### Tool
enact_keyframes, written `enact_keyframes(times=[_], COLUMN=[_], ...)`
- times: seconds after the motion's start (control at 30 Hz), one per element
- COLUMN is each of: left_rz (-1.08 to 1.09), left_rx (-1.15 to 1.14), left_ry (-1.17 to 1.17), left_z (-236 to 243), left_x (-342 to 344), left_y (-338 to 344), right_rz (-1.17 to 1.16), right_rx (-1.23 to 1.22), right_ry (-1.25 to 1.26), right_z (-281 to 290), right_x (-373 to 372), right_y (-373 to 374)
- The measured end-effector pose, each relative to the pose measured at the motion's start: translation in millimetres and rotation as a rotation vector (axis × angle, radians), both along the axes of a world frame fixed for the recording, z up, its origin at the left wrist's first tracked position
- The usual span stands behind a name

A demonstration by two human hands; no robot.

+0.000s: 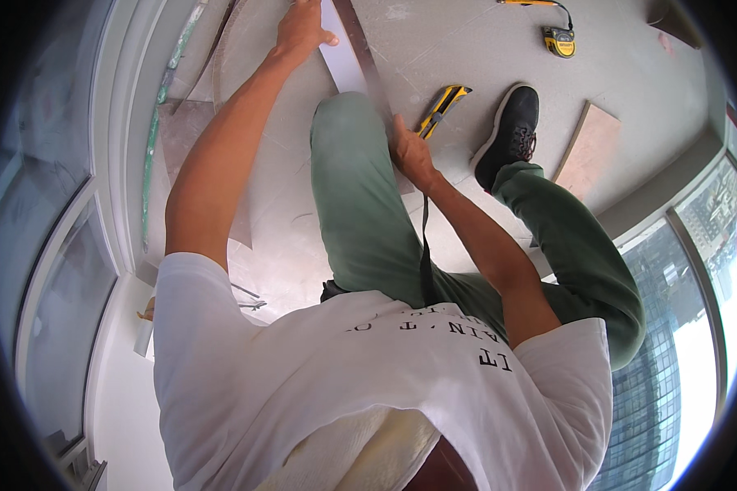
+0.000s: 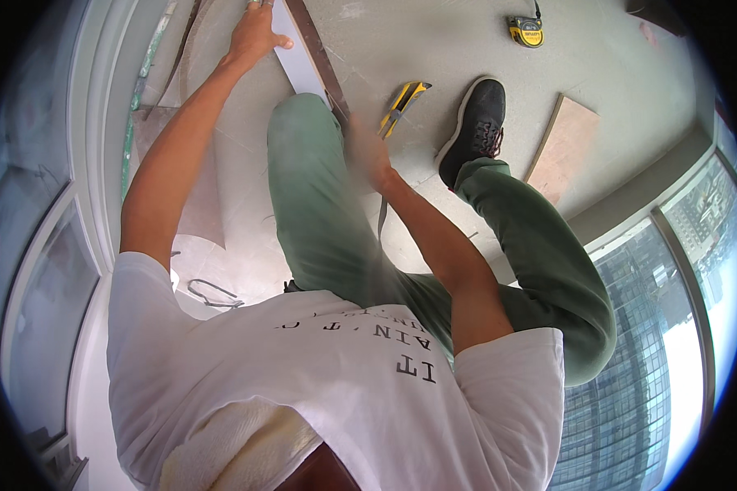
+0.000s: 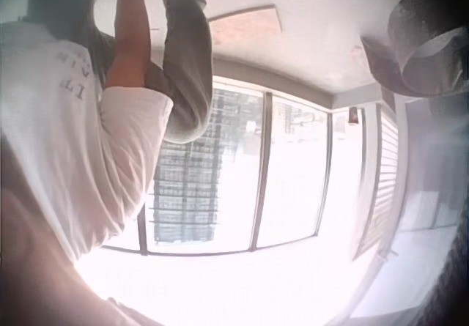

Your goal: The person measures a wooden strip with a tape measure and marks it with a pencil. They then use a straight edge and a utility knife to score and cut the strip. Finally, they measure a section of the floor.

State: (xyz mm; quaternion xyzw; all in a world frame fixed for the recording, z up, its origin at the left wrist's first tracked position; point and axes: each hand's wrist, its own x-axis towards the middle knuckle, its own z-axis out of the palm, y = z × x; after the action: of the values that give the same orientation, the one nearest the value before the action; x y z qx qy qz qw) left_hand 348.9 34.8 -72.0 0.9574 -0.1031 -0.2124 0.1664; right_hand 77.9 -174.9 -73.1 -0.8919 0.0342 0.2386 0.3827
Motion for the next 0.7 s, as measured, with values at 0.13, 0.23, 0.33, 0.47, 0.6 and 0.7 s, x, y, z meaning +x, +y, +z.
enact_keyframes(times=[0.13, 0.23, 0.33, 0.47, 0.6, 0.7], left_rz=[0.0, 0.028, 0.004, -0.004, -0.018, -0.005], left_rx=[0.017, -0.037, -0.041, -0.067, -0.061, -0.063], left_ry=[0.092, 0.028, -0.002, 0.016, -0.039, 0.027], left_z=[11.1, 10.9, 1.3, 14.3, 3.6, 12.5], left_x=[7.3, 3.2, 3.4, 2.9, 2.9, 3.5], left_y=[-9.3, -2.8, 2.4, -12.2, -2.2, -11.6], right_rz=[-0.026, -0.061, -0.082, -0.126, -0.091, -0.069], right_rx=[0.028, 0.03, 0.0, -0.056, -0.011, -0.008], right_ry=[0.183, 0.064, -0.015, -0.144, -0.013, -0.047], right_z=[8.7, 25.2, 30.6, -4.2, -1.8, -11.4], right_x=[22.6, 65.0, 133.0, 168.6, 154.2, 72.2], right_y=[-12.7, 1.9, 30.4, 53.0, 50.6, 24.1])
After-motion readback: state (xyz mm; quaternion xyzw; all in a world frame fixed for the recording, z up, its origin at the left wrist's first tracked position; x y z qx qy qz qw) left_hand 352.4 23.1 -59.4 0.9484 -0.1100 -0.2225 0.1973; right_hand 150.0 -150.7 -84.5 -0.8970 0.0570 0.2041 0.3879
